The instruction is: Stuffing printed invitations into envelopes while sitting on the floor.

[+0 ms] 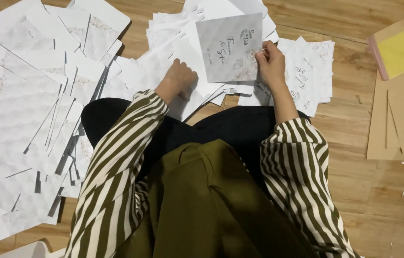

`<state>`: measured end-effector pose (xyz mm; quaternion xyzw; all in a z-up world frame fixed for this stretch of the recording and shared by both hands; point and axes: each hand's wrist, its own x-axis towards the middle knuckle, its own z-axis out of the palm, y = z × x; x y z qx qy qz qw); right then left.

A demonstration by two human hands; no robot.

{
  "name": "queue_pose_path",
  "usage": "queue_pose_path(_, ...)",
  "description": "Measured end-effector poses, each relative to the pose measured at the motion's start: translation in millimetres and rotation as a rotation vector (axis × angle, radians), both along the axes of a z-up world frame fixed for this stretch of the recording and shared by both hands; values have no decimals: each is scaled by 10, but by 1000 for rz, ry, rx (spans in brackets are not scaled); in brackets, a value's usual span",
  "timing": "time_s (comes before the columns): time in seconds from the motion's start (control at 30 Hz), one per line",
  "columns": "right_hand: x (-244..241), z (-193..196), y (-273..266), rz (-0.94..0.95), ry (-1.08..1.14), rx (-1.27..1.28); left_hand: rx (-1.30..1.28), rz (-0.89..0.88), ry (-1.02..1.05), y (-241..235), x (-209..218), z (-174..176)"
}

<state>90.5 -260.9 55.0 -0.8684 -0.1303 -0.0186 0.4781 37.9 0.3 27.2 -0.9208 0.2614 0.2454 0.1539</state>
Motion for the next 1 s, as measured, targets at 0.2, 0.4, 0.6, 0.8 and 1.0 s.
queue_pose_path(0.2, -54, 160, -51, -55, -31, -204, -156, -63, 50, -193, -161, 14)
queue_pose_path(0.4, -146, 248, -209, 12, 91, -204, -170, -115, 13, -272, -220, 14)
queue_pose_path(0.6, -201, 371, -405, -13, 60, 207, -236, -142, -74, -228, -261, 40)
queue_pose_path(0.8, -309, 25, -309, 10, -14, -262, -149, -143, -24, -400, -359, 327)
queue_pose_path(1.0, -248, -154, -384, 11, 127, -99, -160, -243, -74, -478, -425, 285)
